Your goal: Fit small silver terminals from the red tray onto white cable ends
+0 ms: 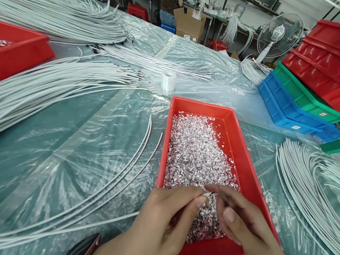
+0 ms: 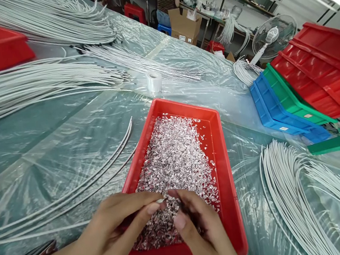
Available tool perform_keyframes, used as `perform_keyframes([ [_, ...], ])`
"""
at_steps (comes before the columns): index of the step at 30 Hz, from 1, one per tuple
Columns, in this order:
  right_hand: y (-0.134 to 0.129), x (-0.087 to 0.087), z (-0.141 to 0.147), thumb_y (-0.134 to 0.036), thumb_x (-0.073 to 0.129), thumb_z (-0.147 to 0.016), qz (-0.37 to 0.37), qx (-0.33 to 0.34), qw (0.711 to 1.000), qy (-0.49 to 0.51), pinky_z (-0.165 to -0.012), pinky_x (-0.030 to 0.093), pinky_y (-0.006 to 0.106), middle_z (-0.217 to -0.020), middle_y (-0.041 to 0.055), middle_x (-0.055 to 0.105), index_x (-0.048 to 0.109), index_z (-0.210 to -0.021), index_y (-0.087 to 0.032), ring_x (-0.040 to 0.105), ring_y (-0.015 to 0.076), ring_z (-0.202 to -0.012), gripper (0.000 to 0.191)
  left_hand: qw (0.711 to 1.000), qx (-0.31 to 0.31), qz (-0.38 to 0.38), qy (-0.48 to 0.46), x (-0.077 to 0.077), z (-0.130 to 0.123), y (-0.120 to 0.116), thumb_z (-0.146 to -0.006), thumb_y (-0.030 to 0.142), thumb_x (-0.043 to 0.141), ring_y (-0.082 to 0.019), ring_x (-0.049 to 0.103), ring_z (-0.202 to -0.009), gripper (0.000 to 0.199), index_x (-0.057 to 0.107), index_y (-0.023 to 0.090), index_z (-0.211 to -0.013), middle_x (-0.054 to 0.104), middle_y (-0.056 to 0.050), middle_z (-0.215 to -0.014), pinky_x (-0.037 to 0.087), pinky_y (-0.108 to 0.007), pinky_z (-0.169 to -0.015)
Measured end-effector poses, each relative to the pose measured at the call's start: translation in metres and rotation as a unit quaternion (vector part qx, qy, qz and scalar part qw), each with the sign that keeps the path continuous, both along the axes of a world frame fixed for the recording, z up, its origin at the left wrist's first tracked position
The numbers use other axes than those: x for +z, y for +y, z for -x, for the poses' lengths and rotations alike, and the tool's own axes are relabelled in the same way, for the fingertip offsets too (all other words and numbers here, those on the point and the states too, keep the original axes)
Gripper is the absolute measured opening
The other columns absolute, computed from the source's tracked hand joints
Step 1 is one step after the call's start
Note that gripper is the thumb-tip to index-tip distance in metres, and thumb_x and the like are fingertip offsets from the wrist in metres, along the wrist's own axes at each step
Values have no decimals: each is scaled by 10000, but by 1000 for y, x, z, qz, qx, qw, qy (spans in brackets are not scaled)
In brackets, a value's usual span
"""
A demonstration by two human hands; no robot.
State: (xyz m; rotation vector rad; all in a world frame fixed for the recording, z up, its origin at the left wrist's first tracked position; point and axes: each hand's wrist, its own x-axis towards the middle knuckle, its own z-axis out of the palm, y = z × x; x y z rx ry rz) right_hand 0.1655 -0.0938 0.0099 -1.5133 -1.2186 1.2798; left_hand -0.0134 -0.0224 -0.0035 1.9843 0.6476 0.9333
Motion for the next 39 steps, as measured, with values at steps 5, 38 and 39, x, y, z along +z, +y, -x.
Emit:
perform_keyframes([
  [5,2,9,-10,-181,672,-841,-142,-11,981,-132,-421,280,230,-579,-79,356,631,-1131,-383,292,100,-443,355,996,-57,35,65,-4,-4,1,-964,168,415,-123,554,-530,204,589,186,-859,595,14,-636,355,-248,-506],
  [38,12,10,-30,-106,589,-853,27,196,966,-168,-565,371,227,-701,-52,567,583,-831,-213,502,98,-616,110,966,-148,-74,198,-5,-4,6,-882,61,462,-170,646,-592,228,617,221,-933,706,31,-796,361,-301,-471],
  [39,13,9,-31,-143,589,-876,34,199,966,-159,-550,357,236,-688,-46,561,583,-813,-207,489,102,-605,89,967,-151,-75,193,-4,-4,6,-880,57,463,-165,630,-583,223,613,218,-918,695,33,-777,361,-299,-474],
])
